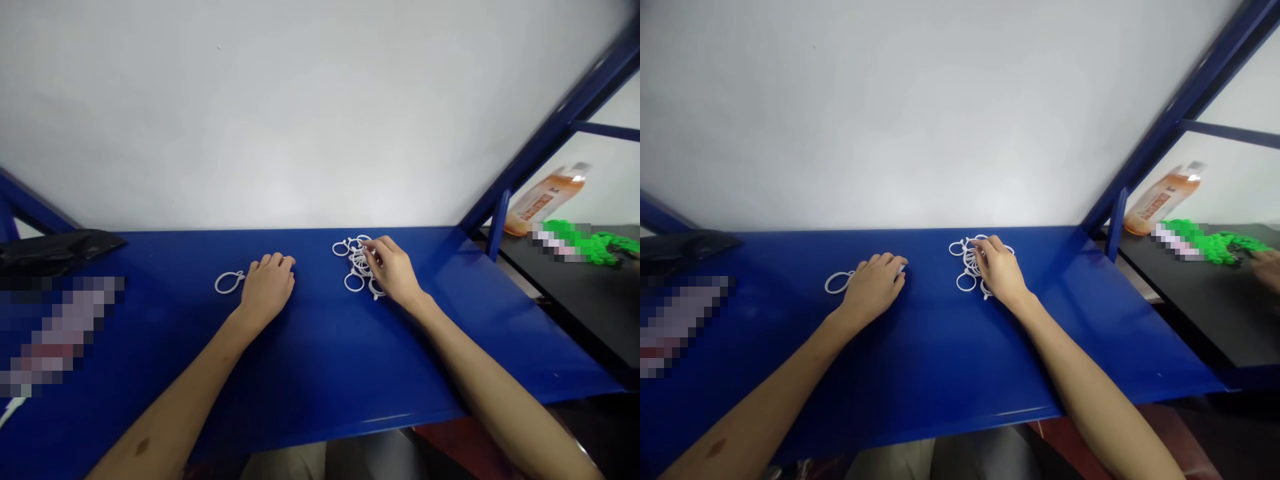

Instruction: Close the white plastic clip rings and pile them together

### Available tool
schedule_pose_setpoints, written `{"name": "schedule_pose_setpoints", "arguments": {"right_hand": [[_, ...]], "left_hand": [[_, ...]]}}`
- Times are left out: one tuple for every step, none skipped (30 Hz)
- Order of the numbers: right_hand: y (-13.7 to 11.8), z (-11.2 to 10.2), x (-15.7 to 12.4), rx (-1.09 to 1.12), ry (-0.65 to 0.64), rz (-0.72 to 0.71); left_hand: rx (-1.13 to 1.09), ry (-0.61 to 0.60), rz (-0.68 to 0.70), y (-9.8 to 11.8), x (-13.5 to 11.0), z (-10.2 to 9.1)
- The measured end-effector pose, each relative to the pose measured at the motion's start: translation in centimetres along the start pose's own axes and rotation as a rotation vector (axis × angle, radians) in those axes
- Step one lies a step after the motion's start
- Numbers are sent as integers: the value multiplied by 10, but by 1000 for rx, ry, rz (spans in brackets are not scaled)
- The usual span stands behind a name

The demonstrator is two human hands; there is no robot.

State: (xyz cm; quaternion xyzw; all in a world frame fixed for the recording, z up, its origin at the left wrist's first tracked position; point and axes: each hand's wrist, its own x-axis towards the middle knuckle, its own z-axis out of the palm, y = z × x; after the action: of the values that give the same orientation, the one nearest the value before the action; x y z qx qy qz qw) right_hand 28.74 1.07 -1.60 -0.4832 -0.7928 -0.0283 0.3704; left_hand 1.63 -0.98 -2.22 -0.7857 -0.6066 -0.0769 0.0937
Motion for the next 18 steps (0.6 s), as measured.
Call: {"name": "schedule_pose_setpoints", "arguments": {"right_hand": [[0,2,-1,0,-16,-17],[0,4,-1,-20,-38,-34],[0,6,-2,-55,-60,-49],[2,8,-3,-98,-80,-59],[3,9,-3,-137,-94,-65],[5,9,-3,-168,-100,-66],[6,9,-3,-187,-96,-66],[7,8,-3,-198,-83,-66],[6,7,-2,-202,-68,-70],[3,5,-2,-197,-55,-77],[-1,4,-2,-183,-48,-87],[-7,2,-3,-157,-48,-102],[-14,1,-4,-118,-57,-123],[-21,0,-6,-70,-80,-149],[-28,1,-8,-13,-116,-183],[-35,1,-10,43,-165,-217],[-40,3,-12,97,-211,-243],[-44,4,-14,145,-249,-256]], "left_hand": [[-10,1,11,1,0,0],[-20,7,20,1,-1,0],[-31,16,27,2,-1,0],[-44,26,31,3,-1,0],[-63,37,32,3,-1,-1],[-90,48,28,4,0,-1],[-127,56,20,5,0,-2],[-177,58,11,6,0,-4],[-238,55,2,7,1,-6],[-309,47,0,8,1,-8],[-387,38,6,10,1,-10],[-467,27,23,12,0,-12],[-548,19,48,14,-1,-14],[-630,14,76,16,-2,-17],[-710,11,102,18,-3,-18],[-786,7,122,20,-4,-20],[-852,-1,135,21,-5,-21],[-908,-16,145,22,-6,-22]]}}
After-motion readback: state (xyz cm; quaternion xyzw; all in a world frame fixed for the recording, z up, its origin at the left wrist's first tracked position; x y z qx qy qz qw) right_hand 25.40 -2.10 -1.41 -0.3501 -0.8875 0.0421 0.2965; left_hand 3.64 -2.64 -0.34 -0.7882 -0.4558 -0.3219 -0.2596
